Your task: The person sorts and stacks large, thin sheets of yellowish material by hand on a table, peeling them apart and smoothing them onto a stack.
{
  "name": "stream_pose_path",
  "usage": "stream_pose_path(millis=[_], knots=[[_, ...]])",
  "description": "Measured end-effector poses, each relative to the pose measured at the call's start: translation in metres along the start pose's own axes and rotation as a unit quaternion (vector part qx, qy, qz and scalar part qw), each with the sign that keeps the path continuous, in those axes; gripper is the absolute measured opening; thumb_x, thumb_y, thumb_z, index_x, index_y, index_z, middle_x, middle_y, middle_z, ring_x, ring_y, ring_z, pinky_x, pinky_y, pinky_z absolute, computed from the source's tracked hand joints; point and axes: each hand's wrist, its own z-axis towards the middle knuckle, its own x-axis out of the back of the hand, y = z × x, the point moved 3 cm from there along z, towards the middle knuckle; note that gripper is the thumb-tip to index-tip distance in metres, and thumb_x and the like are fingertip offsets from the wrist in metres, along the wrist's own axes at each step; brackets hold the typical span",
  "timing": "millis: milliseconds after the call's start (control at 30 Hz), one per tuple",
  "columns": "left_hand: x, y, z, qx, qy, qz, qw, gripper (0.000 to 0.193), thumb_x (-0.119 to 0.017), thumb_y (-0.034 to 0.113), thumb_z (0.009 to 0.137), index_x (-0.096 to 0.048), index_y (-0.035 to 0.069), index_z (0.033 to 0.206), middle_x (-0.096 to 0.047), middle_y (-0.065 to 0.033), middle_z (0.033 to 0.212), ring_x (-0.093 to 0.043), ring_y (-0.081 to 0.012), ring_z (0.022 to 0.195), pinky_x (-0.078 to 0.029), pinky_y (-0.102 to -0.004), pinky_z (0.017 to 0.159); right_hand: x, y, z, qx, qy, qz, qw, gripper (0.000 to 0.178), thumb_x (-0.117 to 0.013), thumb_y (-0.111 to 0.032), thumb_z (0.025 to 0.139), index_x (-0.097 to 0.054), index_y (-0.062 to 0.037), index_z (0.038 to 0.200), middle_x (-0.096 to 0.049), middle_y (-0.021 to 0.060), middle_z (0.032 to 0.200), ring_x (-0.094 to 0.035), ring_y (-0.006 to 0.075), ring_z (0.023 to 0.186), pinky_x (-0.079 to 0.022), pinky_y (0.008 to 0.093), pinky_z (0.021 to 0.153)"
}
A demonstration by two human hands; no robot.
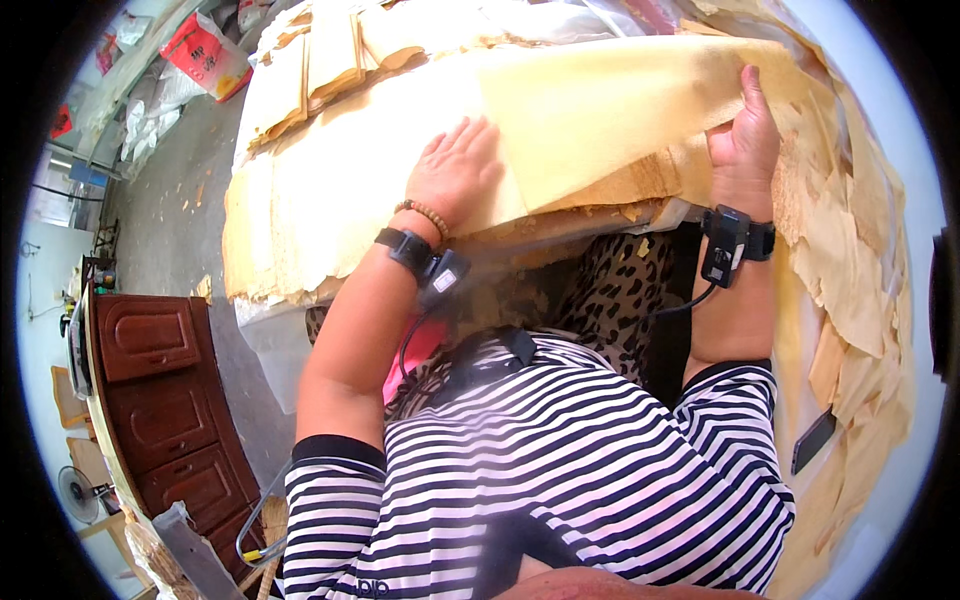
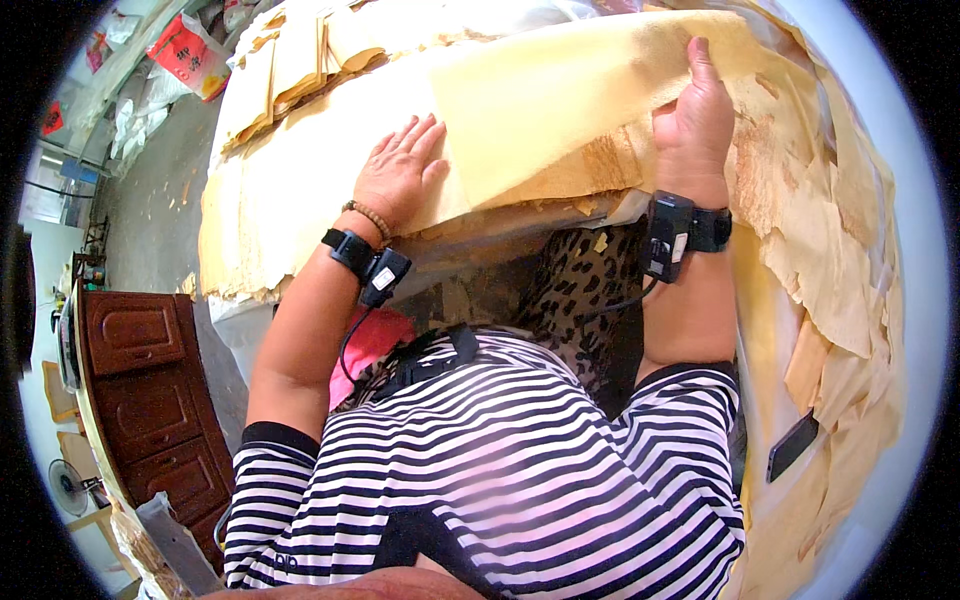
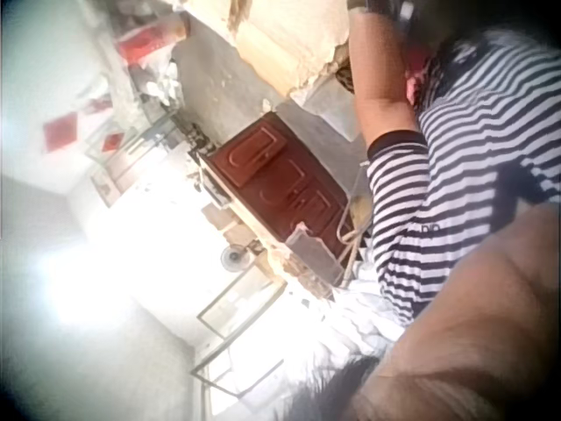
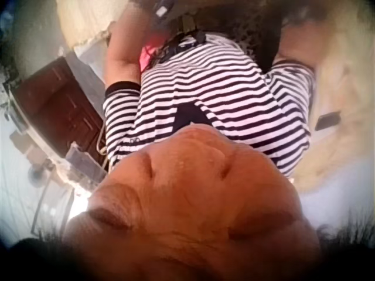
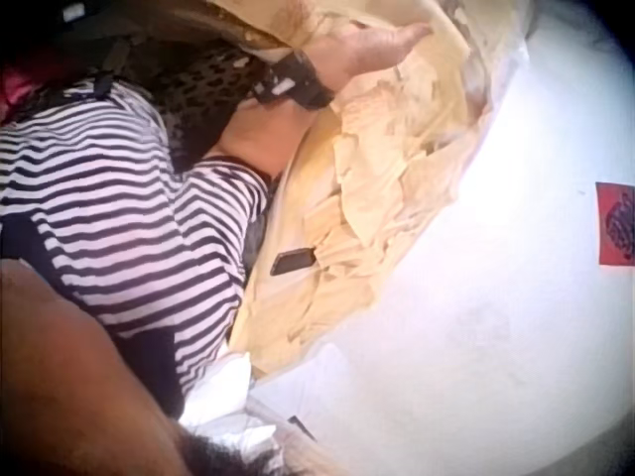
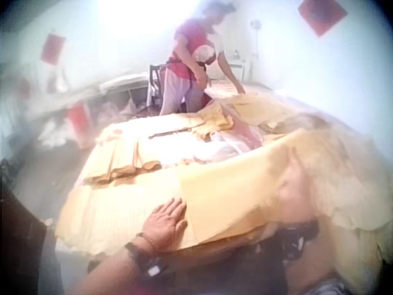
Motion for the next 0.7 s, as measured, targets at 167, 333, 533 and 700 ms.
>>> stream_pose_path(millis=[167, 333, 533, 700], knots=[[-0.006, -0.005, 0.000, -0.014, 0.006, 0.019, 1.000, 0.057, -0.038, 0.043, 0.102, -0.037, 0.018, 0.154, -0.029, -0.0035, 0.163, -0.022, -0.0202, 0.152, -0.015, -0.0376, 0.124, 0.020, -0.059, 0.029, 0.006, 0.071, -0.070, 0.995, 0.037, -0.065, -0.022, 0.098, -0.056, 0.0004, 0.126, -0.064, 0.0117, 0.124, -0.061, 0.0298, 0.115, -0.050, 0.0457, 0.102], [-0.010, -0.006, 0.000, -0.008, 0.004, 0.043, 0.999, 0.057, -0.038, 0.045, 0.103, -0.037, 0.019, 0.154, -0.030, -0.0015, 0.163, -0.022, -0.0190, 0.152, -0.015, -0.0383, 0.124, 0.038, -0.123, 0.072, 0.089, 0.119, -0.066, 0.987, 0.033, -0.061, -0.018, 0.100, -0.058, 0.0021, 0.126, -0.063, 0.0152, 0.128, -0.061, 0.0311, 0.117, -0.049, 0.0465, 0.105], [-0.009, -0.005, 0.001, -0.019, 0.010, 0.055, 0.998, 0.056, -0.038, 0.044, 0.104, -0.037, 0.020, 0.154, -0.030, -0.0020, 0.163, -0.023, -0.0190, 0.151, -0.016, -0.0388, 0.124, 0.073, -0.215, 0.132, 0.114, 0.117, -0.141, 0.976, 0.038, -0.059, -0.020, 0.101, -0.054, 0.0016, 0.132, -0.060, 0.0170, 0.134, -0.056, 0.0335, 0.124, -0.046, 0.0494, 0.108], [-0.008, -0.003, 0.000, -0.023, 0.015, 0.081, 0.996, 0.054, -0.040, 0.044, 0.103, -0.041, 0.022, 0.152, -0.032, -0.0033, 0.162, -0.024, -0.0207, 0.151, -0.018, -0.0412, 0.123, 0.059, -0.287, 0.135, 0.199, 0.168, -0.103, 0.960, 0.033, -0.056, -0.017, 0.102, -0.057, 0.0041, 0.127, -0.063, 0.0178, 0.129, -0.060, 0.0334, 0.120, -0.047, 0.0478, 0.107]])
